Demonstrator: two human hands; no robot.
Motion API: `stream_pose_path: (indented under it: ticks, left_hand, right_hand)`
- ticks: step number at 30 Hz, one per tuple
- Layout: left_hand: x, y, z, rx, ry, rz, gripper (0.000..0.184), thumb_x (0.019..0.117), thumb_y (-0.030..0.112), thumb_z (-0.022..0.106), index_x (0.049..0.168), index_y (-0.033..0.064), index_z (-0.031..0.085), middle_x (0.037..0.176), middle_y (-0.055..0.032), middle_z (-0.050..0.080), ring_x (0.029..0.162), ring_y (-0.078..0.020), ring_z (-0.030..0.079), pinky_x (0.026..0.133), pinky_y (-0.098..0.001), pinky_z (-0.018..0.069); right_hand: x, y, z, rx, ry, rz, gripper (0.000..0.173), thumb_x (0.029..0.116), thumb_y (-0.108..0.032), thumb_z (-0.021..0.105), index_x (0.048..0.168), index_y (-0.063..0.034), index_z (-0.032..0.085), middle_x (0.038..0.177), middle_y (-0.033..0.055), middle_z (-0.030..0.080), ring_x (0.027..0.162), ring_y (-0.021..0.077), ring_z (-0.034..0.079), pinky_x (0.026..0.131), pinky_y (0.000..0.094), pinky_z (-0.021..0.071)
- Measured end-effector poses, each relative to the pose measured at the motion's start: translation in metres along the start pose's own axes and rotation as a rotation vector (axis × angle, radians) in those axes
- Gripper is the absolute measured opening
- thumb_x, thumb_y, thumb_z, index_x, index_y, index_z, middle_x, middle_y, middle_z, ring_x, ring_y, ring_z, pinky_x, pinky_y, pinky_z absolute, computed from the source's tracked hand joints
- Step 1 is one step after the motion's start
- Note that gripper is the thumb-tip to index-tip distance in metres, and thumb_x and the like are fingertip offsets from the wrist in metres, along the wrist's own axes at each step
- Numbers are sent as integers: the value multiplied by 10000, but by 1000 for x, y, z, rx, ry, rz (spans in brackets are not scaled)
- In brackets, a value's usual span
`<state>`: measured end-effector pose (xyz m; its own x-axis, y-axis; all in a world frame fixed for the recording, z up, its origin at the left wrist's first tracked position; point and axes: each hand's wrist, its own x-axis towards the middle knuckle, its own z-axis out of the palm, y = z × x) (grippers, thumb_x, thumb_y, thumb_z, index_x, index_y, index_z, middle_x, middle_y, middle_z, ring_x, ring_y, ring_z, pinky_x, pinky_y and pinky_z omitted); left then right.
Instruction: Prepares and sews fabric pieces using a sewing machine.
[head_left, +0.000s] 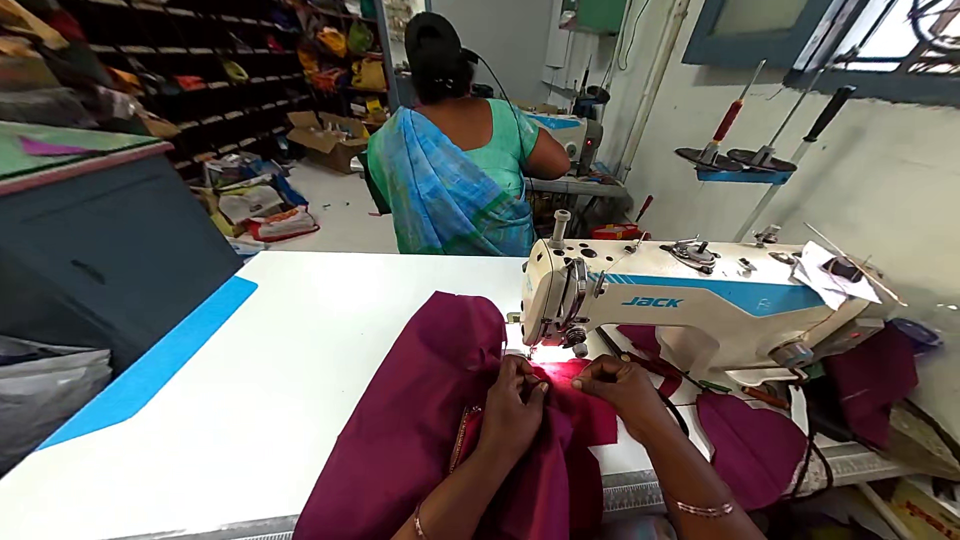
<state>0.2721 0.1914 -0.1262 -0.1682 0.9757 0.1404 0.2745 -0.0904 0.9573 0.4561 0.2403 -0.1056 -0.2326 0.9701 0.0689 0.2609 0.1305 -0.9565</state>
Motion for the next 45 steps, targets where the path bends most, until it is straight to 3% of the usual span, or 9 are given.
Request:
stream_pose_path:
  ticks: [6, 13, 17, 19, 23, 28, 33, 38, 45]
  left_hand:
    - [-16, 17, -8, 5, 8, 62, 259, 914, 55, 707, 1116, 91, 548, 867, 27, 702, 831, -50, 682, 798, -258, 560]
    - [-33, 23, -12, 12, 112, 331, 177, 838, -4, 666, 988, 9, 574, 849, -41, 650, 796, -71, 644, 764, -217, 541]
    - [-35, 37, -35, 25, 277, 441, 107, 863, 1, 695, 915, 31, 606, 815, -5, 666, 751, -55, 659, 701, -245, 574]
    - [-30, 45, -67, -12, 367, 453, 195, 868, -7, 702, 932, 79, 540, 845, 50, 654, 781, -5, 649, 702, -201, 566]
    - [-26, 48, -88, -106, 378, 373, 257, 872, -50, 682, 979, 109, 511, 934, 51, 680, 916, -13, 674, 804, -202, 573]
    - [-34, 40, -85, 12, 368, 415, 193, 875, 67, 696, 1015, 155, 596, 921, 83, 683, 910, -32, 665, 839, -246, 559]
    - [-50, 39, -92, 54, 333, 444, 212, 903, 78, 691, 1100, 134, 636, 948, 75, 706, 898, -20, 680, 828, -203, 572]
    - [-57, 33, -112, -81, 366, 394, 214, 899, -26, 659, 1023, 135, 592, 913, 71, 722, 842, -25, 698, 757, -189, 585]
    - [-58, 23, -134, -146, 417, 284, 273, 917, 113, 694, 1155, 171, 573, 1152, 67, 660, 1066, -39, 645, 854, -227, 569]
  right_hand:
    - [-18, 3, 31, 449, -220, -134, 91, 1047, -192, 532, 963, -183, 566, 788, -95, 653, 545, -62, 466, 515, 126, 379]
    - [-35, -32, 42, -270, -155, -416, 173, 1030, -115, 499, 1008, -1, 629, 714, 14, 583, 620, 53, 562, 615, 206, 498]
    - [-35, -21, 10, -733, -54, -90, 277, 1056, -97, 495, 1228, 61, 645, 981, 262, 714, 905, 429, 713, 811, 600, 558]
    - [-29, 9, -23, -757, 75, 35, 285, 1068, -126, 497, 1245, 64, 615, 1001, 281, 695, 926, 462, 694, 832, 654, 532]
    - [-38, 7, -35, -545, 238, -175, 155, 998, -134, 622, 1012, 20, 628, 767, 99, 649, 636, 205, 635, 605, 416, 551]
    - [-40, -32, 17, -173, -65, -251, 118, 968, -162, 661, 1001, -53, 693, 867, 5, 676, 744, 51, 635, 692, 231, 550]
    - [-37, -60, 65, 16, -231, -126, 405, 938, -250, 735, 1283, -100, 586, 1185, 40, 636, 1012, 125, 668, 844, 323, 584]
    - [-38, -60, 82, 240, -334, -9, 85, 928, -58, 721, 965, -59, 644, 815, 13, 667, 734, 76, 645, 714, 237, 553]
    - [-44, -59, 87, 101, -159, -140, 77, 962, -85, 593, 1035, -80, 618, 851, -1, 615, 728, 64, 591, 664, 244, 506]
